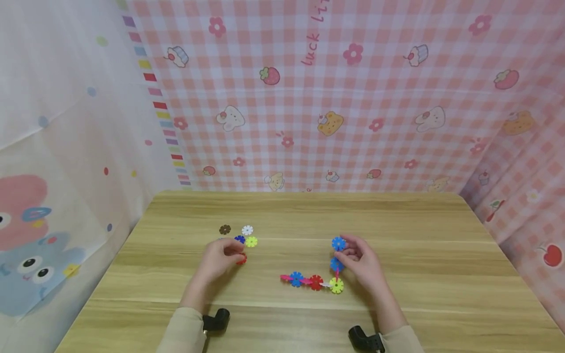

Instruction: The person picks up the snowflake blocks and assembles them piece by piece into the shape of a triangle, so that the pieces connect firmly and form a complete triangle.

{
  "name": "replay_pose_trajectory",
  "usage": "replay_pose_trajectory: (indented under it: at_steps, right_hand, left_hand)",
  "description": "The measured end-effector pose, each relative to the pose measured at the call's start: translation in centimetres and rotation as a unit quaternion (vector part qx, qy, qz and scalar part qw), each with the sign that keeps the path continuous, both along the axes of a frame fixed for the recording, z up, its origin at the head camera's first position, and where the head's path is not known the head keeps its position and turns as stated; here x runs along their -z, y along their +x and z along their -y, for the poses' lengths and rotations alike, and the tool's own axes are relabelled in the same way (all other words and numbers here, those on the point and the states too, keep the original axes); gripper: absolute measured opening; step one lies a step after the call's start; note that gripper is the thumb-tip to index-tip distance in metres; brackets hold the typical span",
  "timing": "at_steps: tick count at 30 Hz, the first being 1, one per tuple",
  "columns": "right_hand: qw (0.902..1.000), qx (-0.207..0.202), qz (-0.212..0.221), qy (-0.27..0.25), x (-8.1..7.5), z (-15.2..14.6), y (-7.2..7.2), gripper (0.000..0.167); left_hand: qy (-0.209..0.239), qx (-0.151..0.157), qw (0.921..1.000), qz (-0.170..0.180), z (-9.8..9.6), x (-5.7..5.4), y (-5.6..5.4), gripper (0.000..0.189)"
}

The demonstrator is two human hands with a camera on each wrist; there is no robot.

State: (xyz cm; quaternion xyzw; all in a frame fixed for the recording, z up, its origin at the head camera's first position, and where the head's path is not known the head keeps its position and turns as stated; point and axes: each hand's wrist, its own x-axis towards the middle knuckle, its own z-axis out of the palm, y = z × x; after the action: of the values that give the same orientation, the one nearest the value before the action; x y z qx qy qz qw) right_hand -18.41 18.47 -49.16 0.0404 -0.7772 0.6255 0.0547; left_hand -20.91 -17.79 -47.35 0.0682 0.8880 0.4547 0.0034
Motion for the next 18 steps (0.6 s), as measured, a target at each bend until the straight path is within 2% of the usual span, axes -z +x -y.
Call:
replay_pose_trajectory:
  at_steps: [11, 18]
  right_hand:
    - [0.9999, -0.004, 0.009, -0.007, 0.0, -0.1, -0.1, 0.049]
    - [0.9999, 0.016, 0.003, 0.005, -0.1, 0.0, 0.0, 0.039]
  left_hand:
    - [-0.033, 0.006, 0.9993, 0.014, 1.5, 1.3, -0.1, 0.032]
    - [-0.052, 0.018, 0.9984, 0.008, 1.6, 1.9, -0.4, 0.030]
